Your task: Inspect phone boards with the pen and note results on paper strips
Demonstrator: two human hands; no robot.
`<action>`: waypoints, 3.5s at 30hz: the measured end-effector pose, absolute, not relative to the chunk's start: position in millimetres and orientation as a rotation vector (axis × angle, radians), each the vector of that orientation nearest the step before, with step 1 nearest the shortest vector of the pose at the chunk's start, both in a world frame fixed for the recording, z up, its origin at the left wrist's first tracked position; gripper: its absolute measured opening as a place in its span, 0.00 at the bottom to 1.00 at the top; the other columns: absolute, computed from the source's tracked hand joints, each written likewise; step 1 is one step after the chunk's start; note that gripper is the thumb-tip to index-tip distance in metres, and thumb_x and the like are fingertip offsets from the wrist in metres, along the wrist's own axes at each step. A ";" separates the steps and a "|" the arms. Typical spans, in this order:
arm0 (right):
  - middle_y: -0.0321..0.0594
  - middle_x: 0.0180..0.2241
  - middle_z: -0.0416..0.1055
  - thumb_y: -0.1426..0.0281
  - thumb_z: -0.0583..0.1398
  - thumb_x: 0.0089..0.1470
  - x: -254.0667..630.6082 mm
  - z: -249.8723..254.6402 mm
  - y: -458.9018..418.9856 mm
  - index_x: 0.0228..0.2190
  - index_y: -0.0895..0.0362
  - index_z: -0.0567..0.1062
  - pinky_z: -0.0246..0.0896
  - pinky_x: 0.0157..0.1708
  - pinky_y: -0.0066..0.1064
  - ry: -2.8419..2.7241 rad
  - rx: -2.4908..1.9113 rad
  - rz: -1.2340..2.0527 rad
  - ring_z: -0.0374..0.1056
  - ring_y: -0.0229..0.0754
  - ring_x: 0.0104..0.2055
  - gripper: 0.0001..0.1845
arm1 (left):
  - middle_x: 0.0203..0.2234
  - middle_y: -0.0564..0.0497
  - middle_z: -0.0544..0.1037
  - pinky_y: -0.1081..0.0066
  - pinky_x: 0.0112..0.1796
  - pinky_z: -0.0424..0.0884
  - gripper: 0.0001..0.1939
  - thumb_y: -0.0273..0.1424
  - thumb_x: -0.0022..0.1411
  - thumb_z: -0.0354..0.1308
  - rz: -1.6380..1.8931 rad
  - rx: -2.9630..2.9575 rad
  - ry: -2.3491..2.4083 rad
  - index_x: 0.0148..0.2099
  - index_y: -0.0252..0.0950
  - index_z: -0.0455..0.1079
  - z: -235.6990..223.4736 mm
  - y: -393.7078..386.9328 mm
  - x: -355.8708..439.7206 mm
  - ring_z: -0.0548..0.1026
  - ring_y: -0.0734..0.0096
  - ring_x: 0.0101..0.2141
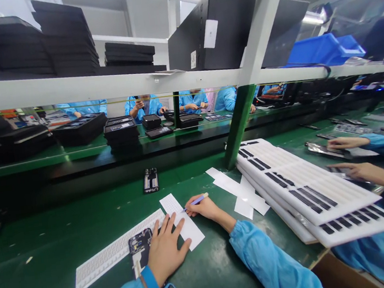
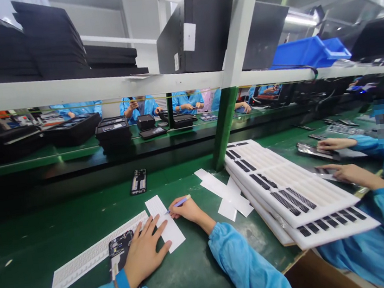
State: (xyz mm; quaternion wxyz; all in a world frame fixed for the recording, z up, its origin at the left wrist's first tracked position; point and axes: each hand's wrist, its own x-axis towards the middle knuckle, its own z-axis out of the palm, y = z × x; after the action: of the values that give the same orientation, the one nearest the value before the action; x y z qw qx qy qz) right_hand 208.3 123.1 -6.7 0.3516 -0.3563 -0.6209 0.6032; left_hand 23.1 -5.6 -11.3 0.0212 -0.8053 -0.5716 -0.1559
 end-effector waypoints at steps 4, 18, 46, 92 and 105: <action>0.41 0.22 0.75 0.64 0.66 0.42 207.7 -6.8 122.8 0.27 0.62 0.79 0.67 0.27 0.29 -1.612 -0.910 1.554 0.71 0.38 0.23 0.13 | 0.64 0.45 0.57 0.44 0.59 0.49 0.28 0.46 0.66 0.50 -0.483 -2.499 -1.778 0.65 0.46 0.57 -9.8 -5.7 22.7 0.55 0.49 0.62; 0.44 0.25 0.77 0.59 0.68 0.41 209.6 -3.7 122.5 0.29 0.63 0.79 0.68 0.28 0.30 -1.592 -0.914 1.605 0.72 0.40 0.25 0.18 | 0.64 0.46 0.57 0.44 0.59 0.50 0.28 0.47 0.66 0.50 -0.449 -2.507 -1.811 0.65 0.46 0.59 -6.5 -6.6 23.1 0.55 0.50 0.62; 0.41 0.22 0.75 0.61 0.69 0.38 72.8 1.7 19.6 0.25 0.61 0.76 0.69 0.22 0.26 -1.447 -0.894 1.866 0.73 0.40 0.22 0.16 | 0.61 0.45 0.60 0.44 0.60 0.47 0.25 0.43 0.59 0.60 -0.706 -2.274 -1.957 0.56 0.40 0.62 -8.8 -85.0 -100.6 0.49 0.50 0.64; 0.43 0.27 0.75 0.57 0.67 0.43 108.8 1.9 71.8 0.32 0.61 0.73 0.70 0.21 0.26 -1.401 -0.981 1.449 0.73 0.43 0.28 0.21 | 0.63 0.40 0.56 0.43 0.59 0.50 0.31 0.50 0.64 0.51 -0.622 -2.016 -2.033 0.62 0.38 0.63 -18.0 -70.5 -105.8 0.50 0.46 0.63; 0.42 0.27 0.75 0.56 0.66 0.45 99.1 -3.8 71.0 0.31 0.60 0.76 0.68 0.22 0.26 -1.505 -0.974 1.413 0.73 0.43 0.28 0.20 | 0.65 0.43 0.52 0.49 0.62 0.50 0.44 0.55 0.58 0.55 -0.644 -2.157 -2.045 0.69 0.38 0.49 -22.9 -70.4 -113.4 0.50 0.50 0.64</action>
State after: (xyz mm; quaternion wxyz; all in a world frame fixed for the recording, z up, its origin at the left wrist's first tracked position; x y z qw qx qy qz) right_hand 99.1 71.0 -3.8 0.4166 -0.3878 -0.5994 0.5627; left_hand -113.4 -70.4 -22.9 0.0500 -0.7084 -0.6715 -0.2115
